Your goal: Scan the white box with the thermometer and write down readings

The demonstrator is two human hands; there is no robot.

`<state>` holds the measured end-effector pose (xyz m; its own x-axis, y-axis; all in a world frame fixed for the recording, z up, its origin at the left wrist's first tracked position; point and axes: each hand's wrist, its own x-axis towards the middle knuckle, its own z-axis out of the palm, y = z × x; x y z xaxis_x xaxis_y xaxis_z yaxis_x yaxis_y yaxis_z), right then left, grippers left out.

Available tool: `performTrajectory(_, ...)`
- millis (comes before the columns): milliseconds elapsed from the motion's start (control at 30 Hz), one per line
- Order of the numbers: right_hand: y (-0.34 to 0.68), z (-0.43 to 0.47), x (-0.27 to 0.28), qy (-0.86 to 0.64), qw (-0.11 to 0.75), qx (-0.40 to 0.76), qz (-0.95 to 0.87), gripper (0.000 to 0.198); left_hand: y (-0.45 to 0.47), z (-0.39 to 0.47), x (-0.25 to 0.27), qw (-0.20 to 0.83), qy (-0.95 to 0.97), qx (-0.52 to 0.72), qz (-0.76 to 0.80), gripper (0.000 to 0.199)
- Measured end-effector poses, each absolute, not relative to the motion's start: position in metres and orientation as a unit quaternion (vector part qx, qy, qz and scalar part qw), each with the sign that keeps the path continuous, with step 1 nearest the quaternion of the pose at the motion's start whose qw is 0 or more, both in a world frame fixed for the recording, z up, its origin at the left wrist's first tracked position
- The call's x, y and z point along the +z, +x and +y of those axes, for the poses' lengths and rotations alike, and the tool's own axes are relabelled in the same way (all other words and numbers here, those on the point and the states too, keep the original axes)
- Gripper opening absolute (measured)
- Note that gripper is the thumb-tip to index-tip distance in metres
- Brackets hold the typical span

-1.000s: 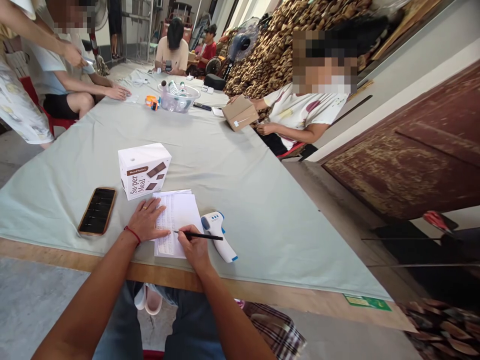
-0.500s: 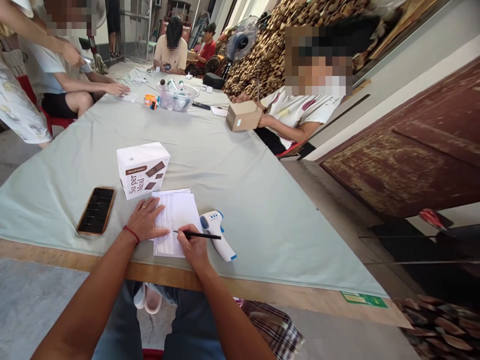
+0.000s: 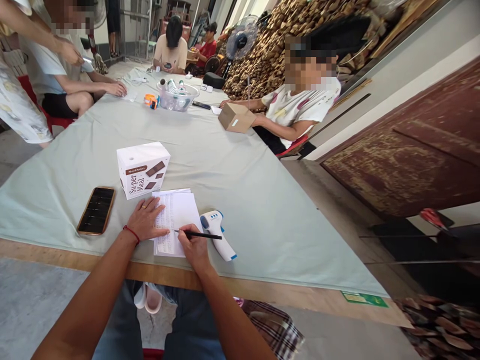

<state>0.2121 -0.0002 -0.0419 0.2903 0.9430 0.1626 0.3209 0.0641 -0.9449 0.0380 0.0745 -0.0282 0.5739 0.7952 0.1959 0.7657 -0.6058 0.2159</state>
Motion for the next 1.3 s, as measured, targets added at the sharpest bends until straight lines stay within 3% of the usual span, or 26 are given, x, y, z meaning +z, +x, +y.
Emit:
performTrajectory(967, 0.212, 0.000, -0.046, -0.622, 0.516, 0.280, -0.519, 0.013, 0.038, 0.075, -0.030, 0.056, 0.884, 0.140, 0.443, 0.074)
performTrajectory(1167, 0.220, -0.005, -0.039, -0.601, 0.552, 0.155, -0.557, 0.017, 0.036, 0.075, -0.030, 0.056, 0.884, 0.156, 0.438, 0.076)
performTrajectory(1300, 0.243, 0.005, -0.032, -0.565, 0.444, 0.039, -0.695, 0.032, 0.031, 0.074, -0.031, 0.058, 0.871, 0.249, 0.421, 0.054)
